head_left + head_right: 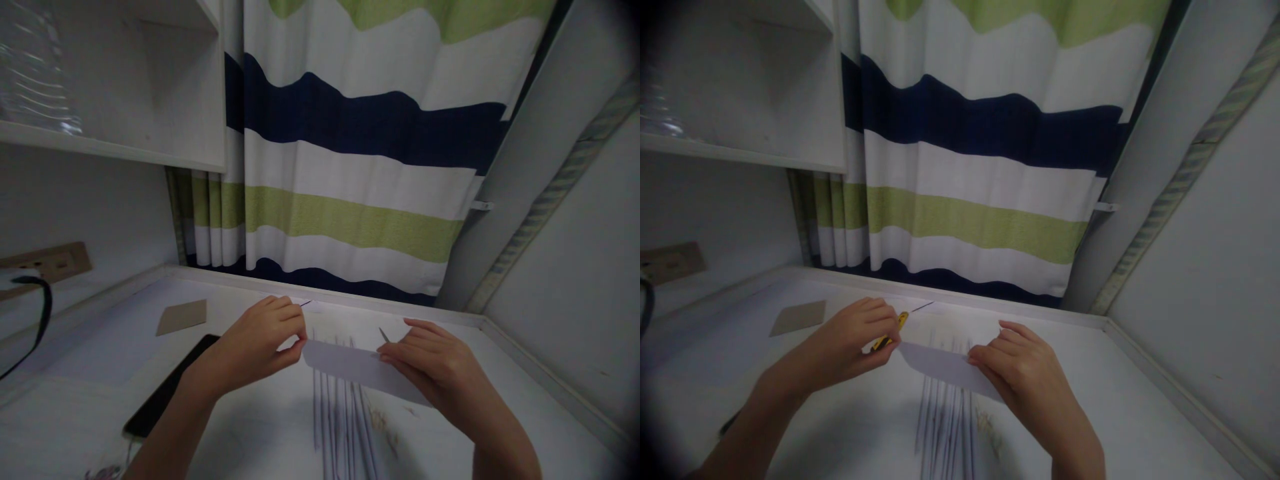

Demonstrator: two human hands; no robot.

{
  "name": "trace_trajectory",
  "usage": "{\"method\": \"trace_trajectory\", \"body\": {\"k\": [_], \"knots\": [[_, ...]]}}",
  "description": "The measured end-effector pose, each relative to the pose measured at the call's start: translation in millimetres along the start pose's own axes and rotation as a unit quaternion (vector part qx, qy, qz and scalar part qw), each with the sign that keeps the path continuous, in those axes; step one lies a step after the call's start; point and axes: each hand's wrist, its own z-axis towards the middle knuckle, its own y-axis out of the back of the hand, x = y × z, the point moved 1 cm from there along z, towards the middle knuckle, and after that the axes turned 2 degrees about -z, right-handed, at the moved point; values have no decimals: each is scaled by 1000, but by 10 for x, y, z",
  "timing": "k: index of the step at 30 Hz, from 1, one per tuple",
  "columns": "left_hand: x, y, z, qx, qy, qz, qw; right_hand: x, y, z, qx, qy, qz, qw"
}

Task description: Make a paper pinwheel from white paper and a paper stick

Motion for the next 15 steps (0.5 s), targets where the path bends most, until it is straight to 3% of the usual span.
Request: {"method": "trace_trajectory", "body": {"k": [15], "knots": [[109, 69, -76, -12, 47, 0, 999, 7, -38, 3, -18, -10, 15, 1000]]}}
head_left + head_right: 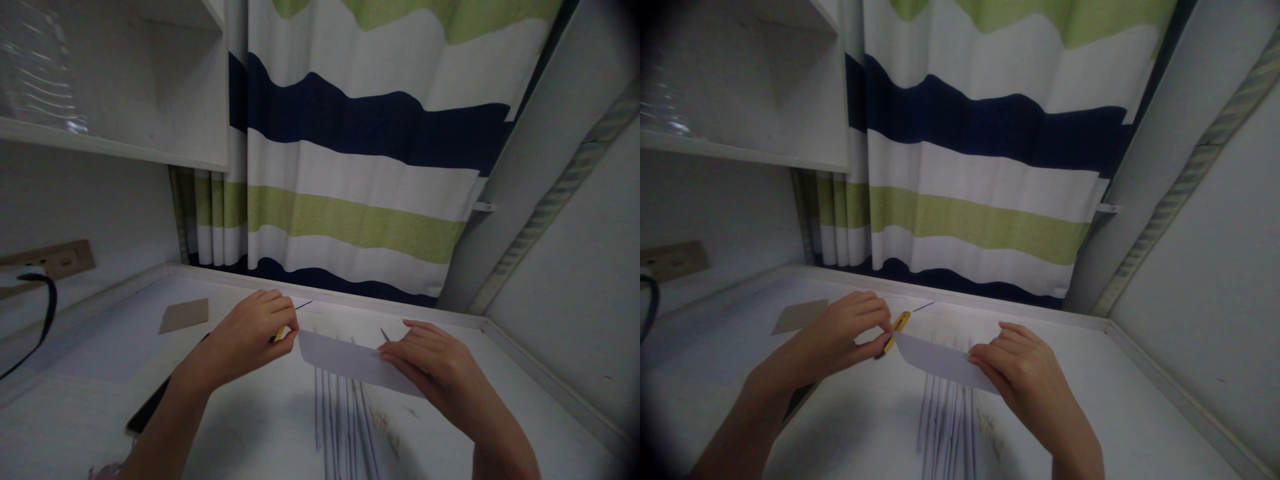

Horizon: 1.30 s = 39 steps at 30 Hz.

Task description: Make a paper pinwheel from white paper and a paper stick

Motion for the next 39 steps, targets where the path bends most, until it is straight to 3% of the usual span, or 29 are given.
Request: {"method": "trace_trajectory", "body": {"k": [8, 14, 16, 21, 25, 30, 39], "knots": [[17, 52, -18, -27, -7, -36, 999, 18, -36, 15, 6, -26, 15, 1000], [18, 70, -56, -77, 12, -157, 984, 25, -20, 14, -25, -46, 20, 998], [19, 61, -45, -82, 30, -211, 974, 26, -5, 19, -34, -55, 36, 997], [3, -4, 2, -33, 100, -281, 954, 6, -39, 59, -29, -91, 83, 992], [-56, -54, 36, -48, 143, -308, 939, 33, -128, 128, -58, -117, 51, 990], [-151, -94, 94, -50, 176, -367, 912, 205, -231, 225, -20, -78, 49, 996], [-143, -176, 115, -96, 200, -366, 904, 520, -386, 324, 42, -2, 53, 998]]}}
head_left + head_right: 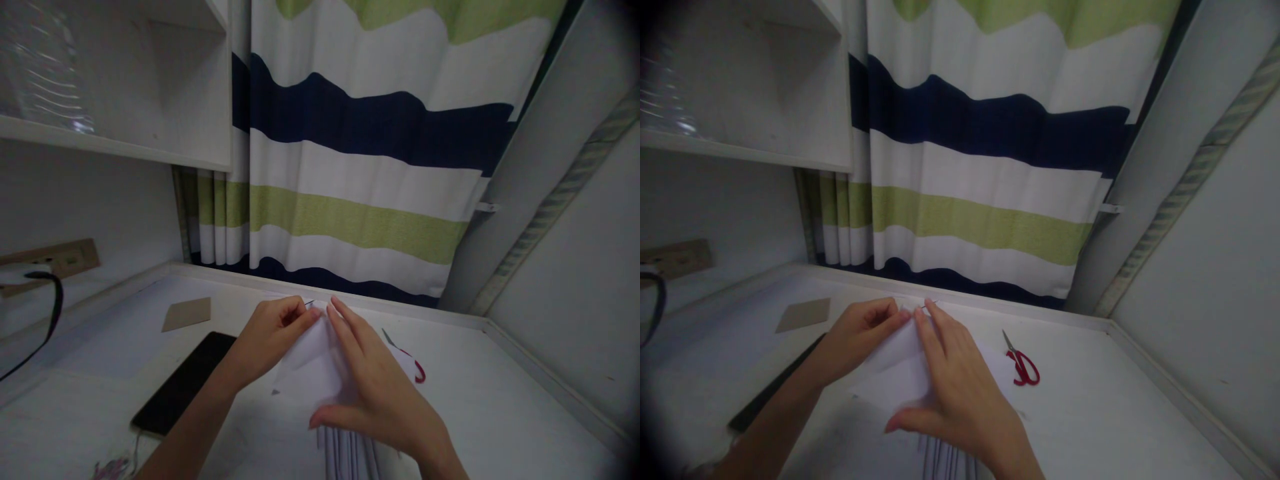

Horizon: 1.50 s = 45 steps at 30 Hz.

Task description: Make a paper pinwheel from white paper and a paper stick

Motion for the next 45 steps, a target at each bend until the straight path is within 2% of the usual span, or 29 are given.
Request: {"method": "trace_trajectory", "body": {"k": [9, 19, 23, 28, 33, 35, 37, 39, 42, 45], "knots": [[22, 11, 1, 3, -2, 28, 1000, -6, 28, -19, 33, 26, 25, 999], [-17, 22, 2, 61, -37, 21, 997, -94, -6, -1, -30, -20, 117, 993], [-29, 48, 5, 47, -50, 29, 997, -76, 15, -29, -29, -37, 189, 981], [-51, 109, -30, 39, -86, 49, 994, -87, 0, -90, -36, -73, 297, 951], [-83, 187, -81, 13, -94, 133, 987, -116, 13, -64, -94, -109, 450, 881], [-90, 215, -94, 8, -85, 172, 981, -139, 21, -40, -124, -138, 468, 864], [-90, 240, -100, 8, -73, 211, 975, -178, 19, -26, -160, -166, 443, 867], [-86, 262, -101, 2, -65, 258, 964, -229, 8, -23, -198, -180, 381, 885], [-78, 276, -95, -6, -61, 321, 945, -302, -21, -23, -233, -188, 231, 926], [-80, 246, -90, 3, -66, 363, 930, -327, -69, 5, -227, -160, 73, 958]]}}
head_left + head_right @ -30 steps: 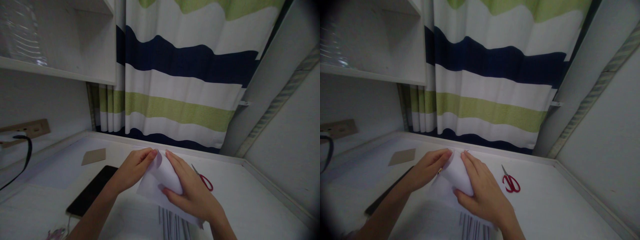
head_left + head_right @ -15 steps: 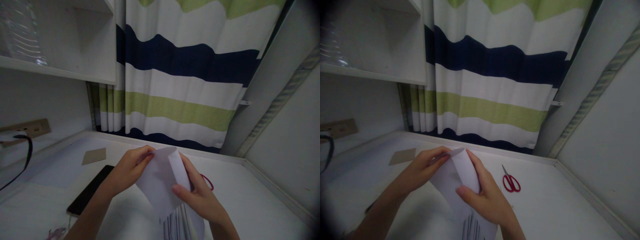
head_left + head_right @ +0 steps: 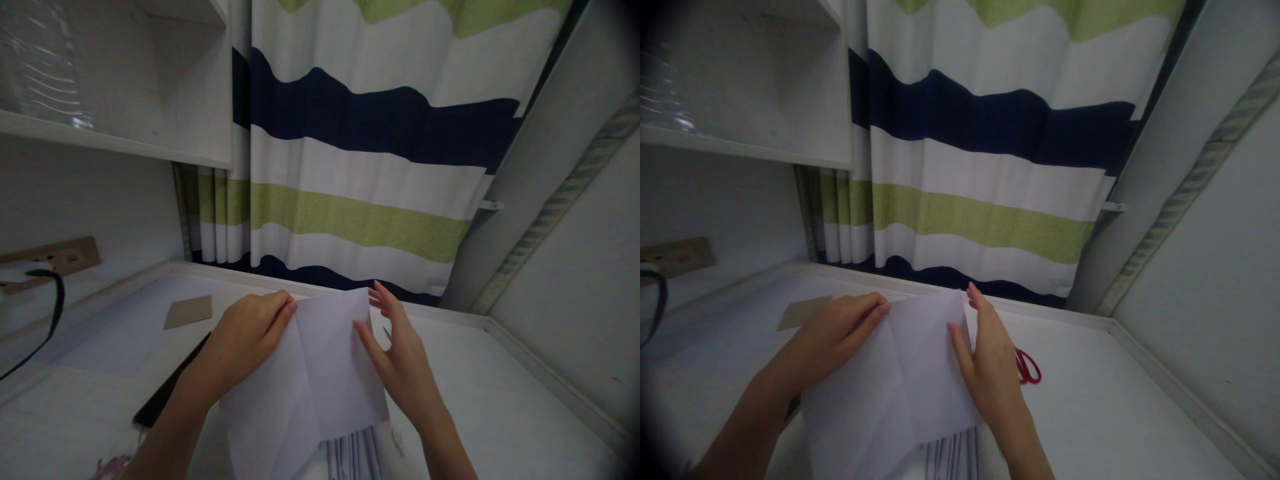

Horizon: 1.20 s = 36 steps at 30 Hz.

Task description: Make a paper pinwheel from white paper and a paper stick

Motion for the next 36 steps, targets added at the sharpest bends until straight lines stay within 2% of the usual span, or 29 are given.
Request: {"method": "trace_trajectory", "body": {"k": [3, 7, 9, 12, 16, 26, 36], "knots": [[-49, -52, 3, 13, -24, 23, 999, 49, -92, 7, 7, 69, -103, 992], [-113, -136, 2, 41, -88, 17, 995, 212, -188, -16, 22, 141, -167, 976], [-142, -163, -5, 50, -118, 18, 992, 299, -188, -36, 29, 174, -165, 970], [-205, -170, -34, 61, -154, 27, 986, 390, -128, -53, 40, 201, -99, 974], [-307, -143, -84, 73, -180, 49, 980, 425, -10, -49, 28, 183, -42, 982], [-353, -135, -124, 78, -195, 57, 976, 387, 117, -64, 157, 167, -28, 973], [-369, -139, -139, 98, -198, 30, 975, 327, 161, -85, 190, 158, 0, 969]]}}
